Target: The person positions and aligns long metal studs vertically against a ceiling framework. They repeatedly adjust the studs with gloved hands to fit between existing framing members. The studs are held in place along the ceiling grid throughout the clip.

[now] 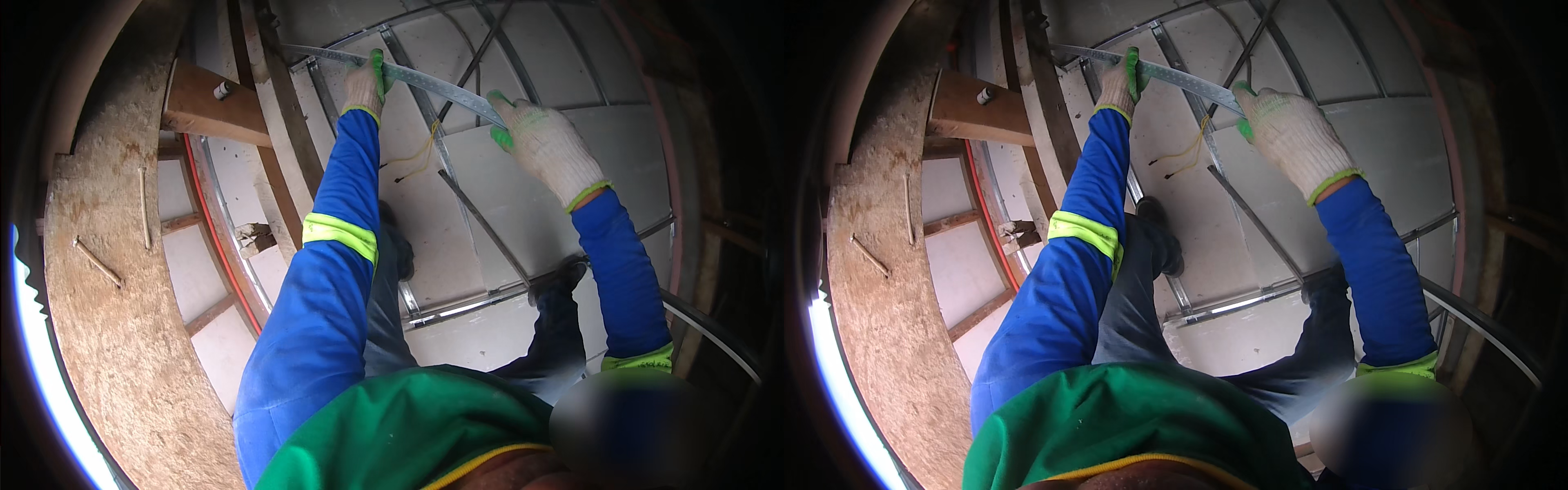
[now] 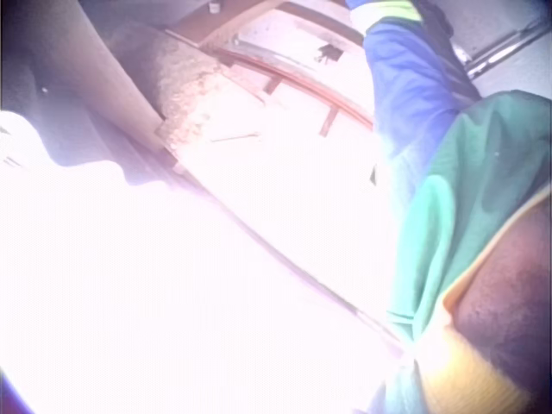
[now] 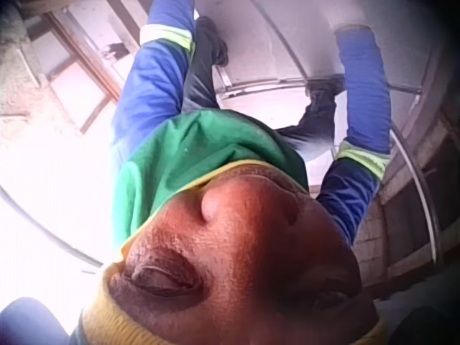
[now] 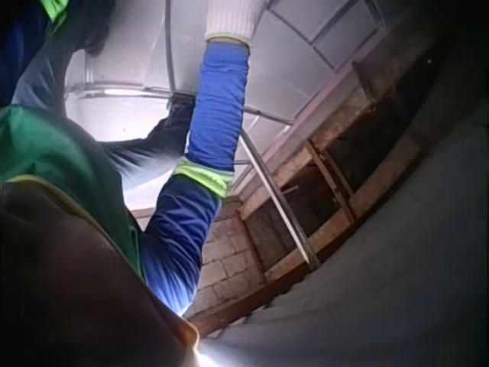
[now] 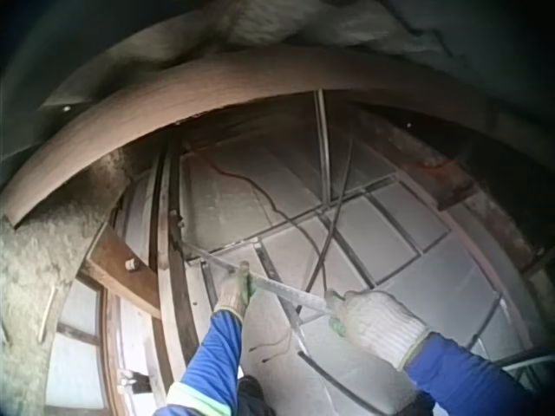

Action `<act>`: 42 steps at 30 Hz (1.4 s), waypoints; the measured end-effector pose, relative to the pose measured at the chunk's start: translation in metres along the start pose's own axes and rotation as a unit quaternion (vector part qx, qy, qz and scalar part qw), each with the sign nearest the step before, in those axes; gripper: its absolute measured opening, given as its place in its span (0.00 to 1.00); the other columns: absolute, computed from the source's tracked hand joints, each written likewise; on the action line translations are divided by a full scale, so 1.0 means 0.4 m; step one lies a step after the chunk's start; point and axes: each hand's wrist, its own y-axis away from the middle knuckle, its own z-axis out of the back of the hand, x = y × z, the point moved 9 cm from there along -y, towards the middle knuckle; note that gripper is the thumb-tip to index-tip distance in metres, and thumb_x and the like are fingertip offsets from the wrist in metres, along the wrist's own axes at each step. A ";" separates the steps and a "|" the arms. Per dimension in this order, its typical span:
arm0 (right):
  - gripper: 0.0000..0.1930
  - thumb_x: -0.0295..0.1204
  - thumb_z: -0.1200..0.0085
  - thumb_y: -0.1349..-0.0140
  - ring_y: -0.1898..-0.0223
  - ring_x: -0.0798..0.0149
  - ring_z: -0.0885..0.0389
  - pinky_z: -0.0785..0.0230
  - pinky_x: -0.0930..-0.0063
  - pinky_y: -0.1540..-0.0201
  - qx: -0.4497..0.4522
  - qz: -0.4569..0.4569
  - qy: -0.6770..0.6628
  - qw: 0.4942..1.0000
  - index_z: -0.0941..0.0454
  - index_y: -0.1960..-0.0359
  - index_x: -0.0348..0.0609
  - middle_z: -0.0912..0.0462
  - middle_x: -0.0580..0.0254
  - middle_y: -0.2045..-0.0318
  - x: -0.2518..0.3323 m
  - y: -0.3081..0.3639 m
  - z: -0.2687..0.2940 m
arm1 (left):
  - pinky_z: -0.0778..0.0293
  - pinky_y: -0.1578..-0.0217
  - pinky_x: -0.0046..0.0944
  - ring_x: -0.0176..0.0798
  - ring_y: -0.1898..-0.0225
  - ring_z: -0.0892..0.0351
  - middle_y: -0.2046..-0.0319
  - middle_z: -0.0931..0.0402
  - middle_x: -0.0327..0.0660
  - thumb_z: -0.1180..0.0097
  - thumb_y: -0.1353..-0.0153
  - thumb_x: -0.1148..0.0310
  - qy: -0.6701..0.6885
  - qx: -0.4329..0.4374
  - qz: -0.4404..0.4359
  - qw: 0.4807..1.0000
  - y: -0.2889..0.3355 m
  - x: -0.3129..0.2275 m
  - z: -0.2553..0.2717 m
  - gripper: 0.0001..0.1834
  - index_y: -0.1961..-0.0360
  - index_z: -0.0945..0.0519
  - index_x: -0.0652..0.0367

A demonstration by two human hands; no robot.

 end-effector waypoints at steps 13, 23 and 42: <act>0.28 0.20 0.48 0.34 0.52 0.43 0.14 0.16 0.51 0.51 -0.148 0.026 0.214 0.965 0.27 0.31 0.52 0.17 0.46 0.54 -0.002 0.022 0.296 | 0.18 0.61 0.45 0.47 0.61 0.15 0.62 0.18 0.48 0.48 0.26 0.63 0.083 -0.041 0.021 0.995 -0.223 0.036 -0.144 0.13 0.49 0.22 0.61; 0.20 0.29 0.48 0.26 0.56 0.49 0.10 0.13 0.55 0.60 -0.089 0.002 0.221 0.971 0.26 0.35 0.40 0.15 0.48 0.54 0.115 0.074 0.305 | 0.17 0.59 0.50 0.46 0.56 0.17 0.53 0.22 0.46 0.54 0.23 0.65 0.302 0.026 0.099 0.948 0.011 -0.077 -0.145 0.13 0.46 0.26 0.62; 0.34 0.38 0.39 0.29 0.45 0.36 0.17 0.22 0.48 0.44 0.063 -0.207 -0.438 0.873 0.38 0.24 0.51 0.17 0.38 0.46 0.110 0.326 -0.440 | 0.16 0.60 0.50 0.58 0.62 0.13 0.56 0.17 0.56 0.41 0.33 0.62 -0.413 0.039 -0.101 0.904 0.191 0.191 -0.080 0.38 0.26 0.40 0.65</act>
